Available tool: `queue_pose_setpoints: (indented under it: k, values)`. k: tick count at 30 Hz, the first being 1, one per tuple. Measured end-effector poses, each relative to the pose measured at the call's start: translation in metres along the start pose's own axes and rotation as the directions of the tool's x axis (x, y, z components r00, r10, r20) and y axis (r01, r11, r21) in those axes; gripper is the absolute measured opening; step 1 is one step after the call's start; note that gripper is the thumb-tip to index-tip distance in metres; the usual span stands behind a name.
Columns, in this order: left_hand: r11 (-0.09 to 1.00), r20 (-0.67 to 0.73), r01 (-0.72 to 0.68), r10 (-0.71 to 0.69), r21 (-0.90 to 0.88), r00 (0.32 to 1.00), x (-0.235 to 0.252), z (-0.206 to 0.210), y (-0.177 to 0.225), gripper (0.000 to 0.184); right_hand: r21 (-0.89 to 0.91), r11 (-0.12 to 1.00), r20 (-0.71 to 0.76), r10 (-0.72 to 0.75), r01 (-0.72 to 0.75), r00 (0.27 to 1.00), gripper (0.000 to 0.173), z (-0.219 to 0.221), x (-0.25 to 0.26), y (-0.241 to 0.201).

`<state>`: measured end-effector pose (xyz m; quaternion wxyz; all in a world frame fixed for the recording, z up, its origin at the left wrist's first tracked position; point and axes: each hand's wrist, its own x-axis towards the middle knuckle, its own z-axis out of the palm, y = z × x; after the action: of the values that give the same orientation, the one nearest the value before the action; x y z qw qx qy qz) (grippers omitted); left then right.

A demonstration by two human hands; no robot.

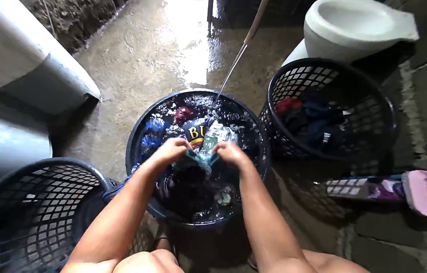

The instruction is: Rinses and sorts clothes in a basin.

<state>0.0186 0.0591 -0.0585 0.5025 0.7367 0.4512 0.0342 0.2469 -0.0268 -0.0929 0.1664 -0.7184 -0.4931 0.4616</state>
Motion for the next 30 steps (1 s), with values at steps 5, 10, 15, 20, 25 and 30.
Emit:
queue_pose_setpoints:
  k: [5, 10, 15, 20, 25, 30]
  values:
    - [0.865, -0.365, -0.391, 0.27, -0.314, 0.891, -0.07, -0.036, 0.086, 0.025, 0.263, 0.755, -0.329, -0.516, 0.601, 0.791, 0.042, -0.053, -0.083, -0.072]
    - [0.81, -0.201, -0.539, 0.502, -0.233, 0.841, -0.076, -0.022, 0.096, 0.031, 0.118, 0.701, -0.271, -0.659, 0.703, 0.702, 0.062, -0.033, -0.086, -0.094]
    - [0.839, -0.059, 0.119, -0.104, 0.531, 0.993, -0.028, 0.013, 0.023, 0.069, -0.077, 0.991, -0.223, -0.126, 0.111, 0.967, 0.038, 0.035, 0.003, -0.038]
    - [0.658, -0.017, 0.313, -0.415, 0.685, 0.91, -0.011, 0.079, -0.047, 0.096, -0.187, 0.965, -0.093, 0.168, -0.183, 0.981, 0.047, 0.074, 0.035, 0.0]
    - [0.624, -0.155, 0.257, -0.213, 0.738, 0.965, 0.007, 0.056, -0.097, 0.08, -0.139, 0.94, -0.113, 0.297, -0.311, 0.948, 0.051, 0.09, 0.017, 0.011]
    - [0.572, -0.048, 0.146, -0.182, 0.808, 0.982, 0.027, 0.013, -0.104, 0.055, -0.251, 0.932, -0.015, 0.267, -0.262, 0.964, 0.066, 0.085, 0.004, 0.019]
